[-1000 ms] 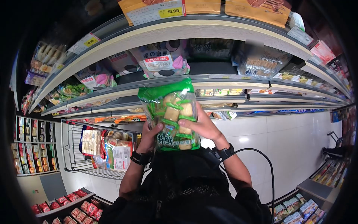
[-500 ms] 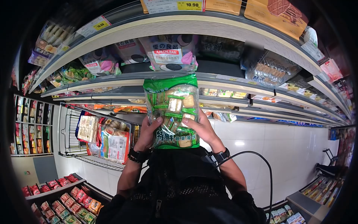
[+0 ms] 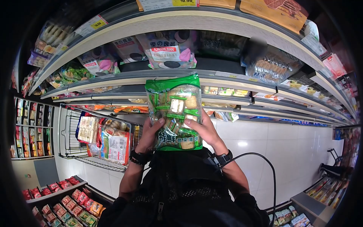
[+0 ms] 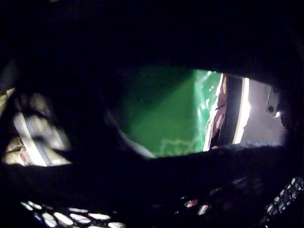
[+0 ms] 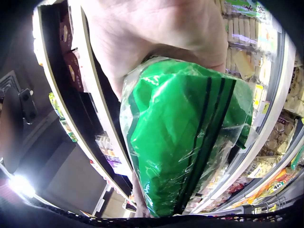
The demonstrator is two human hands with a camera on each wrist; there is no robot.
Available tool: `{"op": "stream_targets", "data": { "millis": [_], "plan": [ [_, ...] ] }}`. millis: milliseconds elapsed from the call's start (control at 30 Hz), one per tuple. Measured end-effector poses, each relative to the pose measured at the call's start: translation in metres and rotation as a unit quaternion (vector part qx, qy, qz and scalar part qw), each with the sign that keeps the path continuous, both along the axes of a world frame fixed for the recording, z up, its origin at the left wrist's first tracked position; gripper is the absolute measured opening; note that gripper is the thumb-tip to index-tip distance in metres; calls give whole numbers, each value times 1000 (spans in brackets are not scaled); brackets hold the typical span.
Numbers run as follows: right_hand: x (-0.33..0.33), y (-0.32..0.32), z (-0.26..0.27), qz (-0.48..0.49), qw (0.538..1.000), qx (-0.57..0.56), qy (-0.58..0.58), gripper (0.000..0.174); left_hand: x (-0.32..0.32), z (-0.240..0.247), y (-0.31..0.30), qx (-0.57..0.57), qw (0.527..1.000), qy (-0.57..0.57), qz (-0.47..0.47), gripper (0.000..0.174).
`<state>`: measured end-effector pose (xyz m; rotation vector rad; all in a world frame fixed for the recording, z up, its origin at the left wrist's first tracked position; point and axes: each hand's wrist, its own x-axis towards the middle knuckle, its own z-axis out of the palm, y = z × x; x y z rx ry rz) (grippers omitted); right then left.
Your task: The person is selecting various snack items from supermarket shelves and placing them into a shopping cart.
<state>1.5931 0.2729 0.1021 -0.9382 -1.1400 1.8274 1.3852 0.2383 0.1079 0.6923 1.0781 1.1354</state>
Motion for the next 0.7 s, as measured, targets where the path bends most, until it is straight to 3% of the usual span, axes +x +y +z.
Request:
{"op": "stream_targets", "data": {
  "millis": [533, 700],
  "plan": [
    [6, -10, 3, -4, 1000, 19, -11, 60, 5, -1, -11, -5, 1000, -18, 5, 40],
    [7, -8, 4, 6, 1000, 21, -10, 58, 7, 2, -13, -4, 1000, -2, 6, 46]
  ]
}}
